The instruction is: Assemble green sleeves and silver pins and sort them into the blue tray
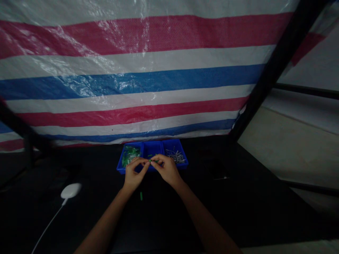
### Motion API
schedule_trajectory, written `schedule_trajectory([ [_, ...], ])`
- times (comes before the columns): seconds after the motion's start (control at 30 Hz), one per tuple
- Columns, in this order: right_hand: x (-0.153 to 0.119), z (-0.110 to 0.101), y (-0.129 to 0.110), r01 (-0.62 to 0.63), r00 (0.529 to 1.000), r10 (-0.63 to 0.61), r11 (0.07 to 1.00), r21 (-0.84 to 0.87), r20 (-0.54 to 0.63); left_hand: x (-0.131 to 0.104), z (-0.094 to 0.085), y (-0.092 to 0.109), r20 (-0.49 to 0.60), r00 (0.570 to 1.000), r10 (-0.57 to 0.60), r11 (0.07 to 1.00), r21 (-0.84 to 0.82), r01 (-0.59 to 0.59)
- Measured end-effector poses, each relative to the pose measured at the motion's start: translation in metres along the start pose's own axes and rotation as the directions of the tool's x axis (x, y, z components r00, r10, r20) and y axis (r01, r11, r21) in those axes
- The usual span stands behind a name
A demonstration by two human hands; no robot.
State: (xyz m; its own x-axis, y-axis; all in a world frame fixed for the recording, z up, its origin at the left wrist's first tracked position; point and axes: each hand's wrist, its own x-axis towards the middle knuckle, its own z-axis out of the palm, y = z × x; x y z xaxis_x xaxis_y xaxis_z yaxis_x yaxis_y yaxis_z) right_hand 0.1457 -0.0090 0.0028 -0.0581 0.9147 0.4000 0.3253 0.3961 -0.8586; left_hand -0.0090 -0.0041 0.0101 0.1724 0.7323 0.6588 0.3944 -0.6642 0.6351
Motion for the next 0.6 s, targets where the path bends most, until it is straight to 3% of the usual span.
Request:
schedule_trajectory([
  [0.37, 0.0001, 0.0008, -0.0039, 0.000, 1.000, 0.001, 1.000, 0.011, -0.017, 0.0006, -0.0014, 0.0023, 0.027, 1.000, 0.003, 1.000, 0.017, -0.003],
  [0.6, -0.0002, 0.0009, -0.0018, -0.020, 0.999, 0.018, 0.996, -0.090, -0.029, 0.0003, -0.0017, -0.0004, 0.040, 0.999, 0.001, 1.000, 0.023, -0.002],
])
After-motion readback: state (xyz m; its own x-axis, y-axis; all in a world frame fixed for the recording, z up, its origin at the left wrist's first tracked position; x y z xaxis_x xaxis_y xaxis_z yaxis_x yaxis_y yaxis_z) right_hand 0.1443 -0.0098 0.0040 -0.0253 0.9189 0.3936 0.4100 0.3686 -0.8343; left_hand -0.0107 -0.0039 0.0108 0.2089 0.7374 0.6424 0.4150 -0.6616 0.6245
